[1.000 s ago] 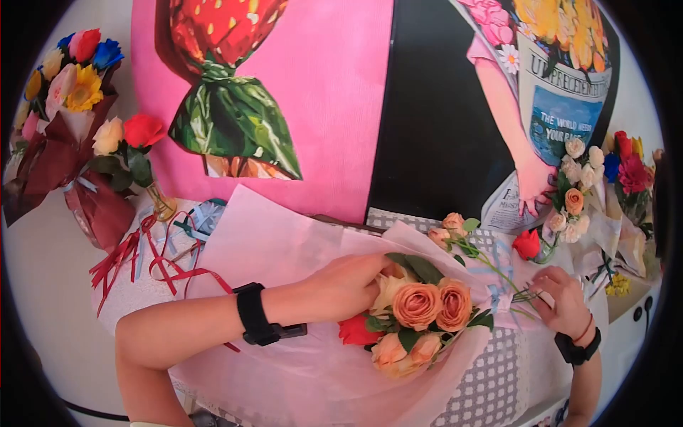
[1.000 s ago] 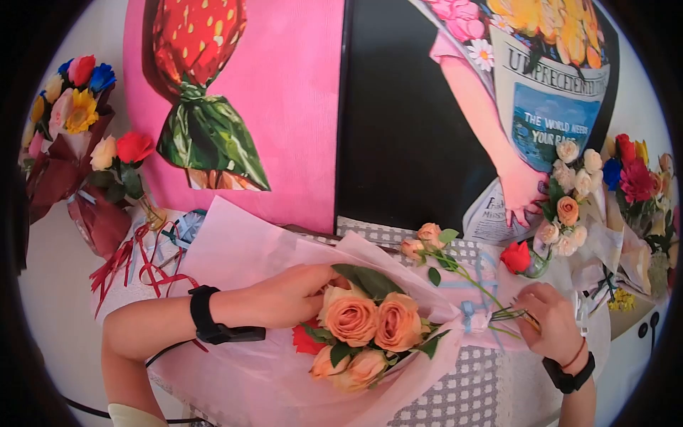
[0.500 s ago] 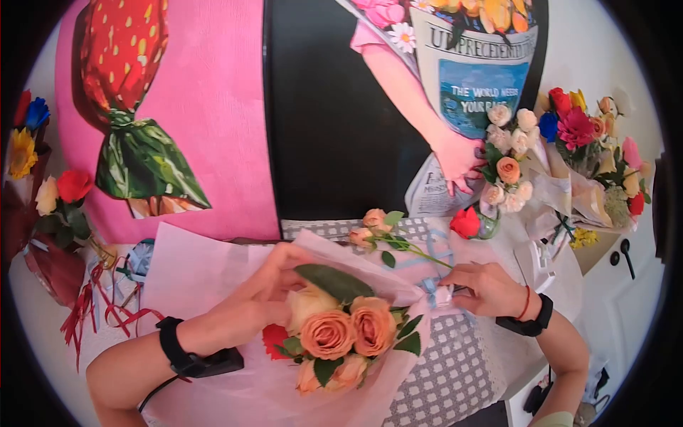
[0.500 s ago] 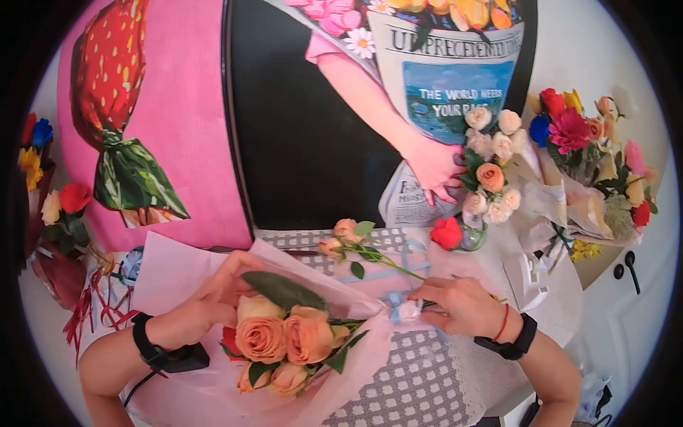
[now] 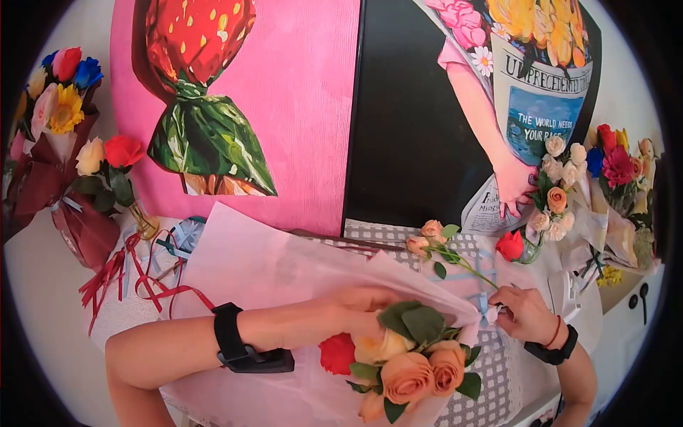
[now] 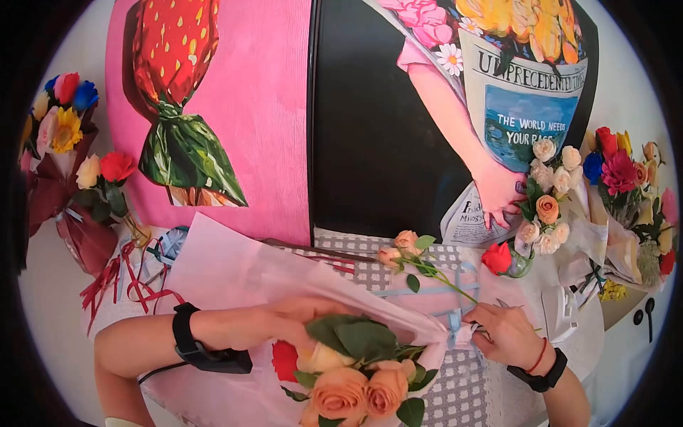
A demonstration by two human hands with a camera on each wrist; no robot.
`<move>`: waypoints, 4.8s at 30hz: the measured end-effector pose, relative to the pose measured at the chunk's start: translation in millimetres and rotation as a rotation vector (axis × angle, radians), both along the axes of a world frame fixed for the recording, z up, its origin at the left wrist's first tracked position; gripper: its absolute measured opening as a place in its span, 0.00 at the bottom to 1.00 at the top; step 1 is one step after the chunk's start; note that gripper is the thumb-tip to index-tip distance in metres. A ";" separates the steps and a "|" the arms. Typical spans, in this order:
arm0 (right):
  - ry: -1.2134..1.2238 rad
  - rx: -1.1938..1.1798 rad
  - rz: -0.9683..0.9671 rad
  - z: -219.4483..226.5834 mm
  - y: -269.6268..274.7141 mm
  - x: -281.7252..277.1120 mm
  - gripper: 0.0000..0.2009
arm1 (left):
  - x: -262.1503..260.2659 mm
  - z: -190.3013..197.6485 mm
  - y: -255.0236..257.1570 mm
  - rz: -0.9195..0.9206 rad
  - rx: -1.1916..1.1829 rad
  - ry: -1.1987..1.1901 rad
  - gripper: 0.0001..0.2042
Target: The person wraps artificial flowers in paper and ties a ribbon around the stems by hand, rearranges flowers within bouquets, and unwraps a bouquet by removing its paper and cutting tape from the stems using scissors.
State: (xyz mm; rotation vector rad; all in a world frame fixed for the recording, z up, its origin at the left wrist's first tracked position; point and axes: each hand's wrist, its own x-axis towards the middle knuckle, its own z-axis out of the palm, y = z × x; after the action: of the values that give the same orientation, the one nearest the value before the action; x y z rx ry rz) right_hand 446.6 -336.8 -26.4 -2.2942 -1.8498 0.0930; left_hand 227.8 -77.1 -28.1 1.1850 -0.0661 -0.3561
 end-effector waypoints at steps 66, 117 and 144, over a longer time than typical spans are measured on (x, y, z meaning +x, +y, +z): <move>0.119 0.012 0.185 -8.3 11.9 -4.6 0.18 | -31.9 5.3 -10.2 0.646 0.451 -0.140 0.17; 0.380 -0.036 0.032 4.3 -9.8 -23.3 0.22 | -61.6 -24.7 -56.4 0.729 0.948 -0.353 0.05; 0.692 -0.055 -0.013 -17.6 -63.9 23.8 0.06 | -57.7 -14.9 -58.7 0.688 0.887 -0.191 0.05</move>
State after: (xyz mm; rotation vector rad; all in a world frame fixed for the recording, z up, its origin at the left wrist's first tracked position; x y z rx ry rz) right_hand 470.4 -400.7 -44.0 -1.9407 -1.4699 0.8261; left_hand 170.1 -135.8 -43.0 2.0157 0.3647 0.3905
